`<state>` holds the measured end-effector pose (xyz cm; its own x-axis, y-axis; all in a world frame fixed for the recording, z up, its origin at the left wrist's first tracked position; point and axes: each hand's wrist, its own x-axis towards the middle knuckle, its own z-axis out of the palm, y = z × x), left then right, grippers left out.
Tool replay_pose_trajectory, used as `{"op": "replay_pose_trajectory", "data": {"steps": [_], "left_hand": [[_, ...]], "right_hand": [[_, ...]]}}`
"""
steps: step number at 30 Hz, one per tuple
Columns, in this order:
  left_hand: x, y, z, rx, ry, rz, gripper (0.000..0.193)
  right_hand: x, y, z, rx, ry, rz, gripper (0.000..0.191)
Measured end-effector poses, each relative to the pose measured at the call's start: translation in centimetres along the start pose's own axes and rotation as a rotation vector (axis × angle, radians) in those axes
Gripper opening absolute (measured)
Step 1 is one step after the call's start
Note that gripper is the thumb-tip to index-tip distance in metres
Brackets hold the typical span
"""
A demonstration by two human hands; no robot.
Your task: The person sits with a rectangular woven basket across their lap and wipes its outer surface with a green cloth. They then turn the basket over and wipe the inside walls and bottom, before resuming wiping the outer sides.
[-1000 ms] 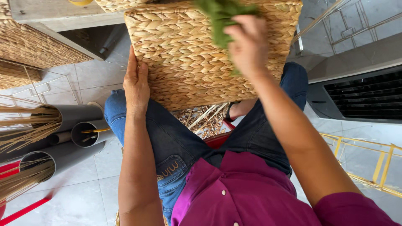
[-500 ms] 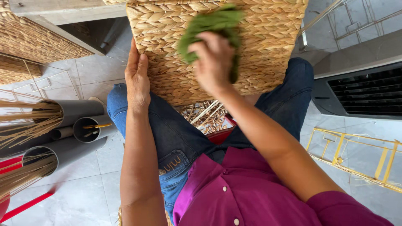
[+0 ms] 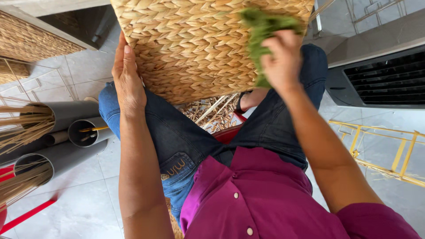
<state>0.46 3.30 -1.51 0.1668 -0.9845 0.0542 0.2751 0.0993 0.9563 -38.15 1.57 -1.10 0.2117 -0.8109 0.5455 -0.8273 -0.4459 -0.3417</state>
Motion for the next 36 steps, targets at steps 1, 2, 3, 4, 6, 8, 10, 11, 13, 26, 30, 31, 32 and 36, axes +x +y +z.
{"op": "replay_pose_trajectory", "data": {"steps": [1,2,3,4,6,8,10,11,13,26,30,31,32,36], "left_hand": [[0.0,0.1,0.2,0.007,0.001,-0.005,0.065],[0.2,0.1,0.4,0.024,0.044,-0.052,0.065],[0.4,0.2,0.5,0.042,0.088,-0.097,0.065],[0.4,0.1,0.6,0.063,0.13,-0.153,0.066],[0.2,-0.2,0.5,0.028,0.053,-0.056,0.065],[0.5,-0.7,0.0,0.025,0.024,0.021,0.065],[0.4,-1.5,-0.6,0.057,0.026,0.018,0.065],[0.4,-1.8,-0.9,0.054,0.022,0.023,0.064],[0.9,-2.1,-1.0,0.048,0.015,0.047,0.061],[-11.6,16.9,9.0,0.969,-0.375,1.017,0.042],[-11.7,18.7,9.0,0.907,-0.37,1.072,0.041],[-11.8,19.2,9.1,0.892,-0.363,1.082,0.041],[-11.9,19.7,9.4,0.882,-0.357,1.095,0.04],[-12.6,21.6,10.2,0.834,-0.321,1.133,0.039]], "right_hand": [[-0.6,1.2,-1.2,-0.018,0.038,0.062,0.022],[-1.2,1.8,-1.6,-0.04,0.045,0.087,0.024],[-1.7,2.1,-1.9,-0.06,0.053,0.111,0.027],[-2.1,1.9,-1.7,-0.079,0.054,0.144,0.029],[-3.0,0.1,-0.2,-0.058,0.069,0.126,0.03],[-2.5,-2.4,2.5,-0.007,0.066,0.045,0.029],[-2.6,-6.2,4.6,0.064,0.014,-0.017,0.027],[-2.3,-8.1,5.5,0.103,-0.009,-0.035,0.028],[-1.3,-11.6,7.1,0.141,-0.031,-0.135,0.03],[-1.1,-15.0,9.6,0.29,-0.394,-0.333,0.033],[-1.0,-15.4,9.5,0.305,-0.394,-0.353,0.025],[-0.9,-15.4,9.4,0.305,-0.382,-0.36,0.025],[-0.9,-15.5,9.2,0.3,-0.367,-0.368,0.026],[-0.5,-15.4,9.0,0.294,-0.366,-0.363,0.026]]}}
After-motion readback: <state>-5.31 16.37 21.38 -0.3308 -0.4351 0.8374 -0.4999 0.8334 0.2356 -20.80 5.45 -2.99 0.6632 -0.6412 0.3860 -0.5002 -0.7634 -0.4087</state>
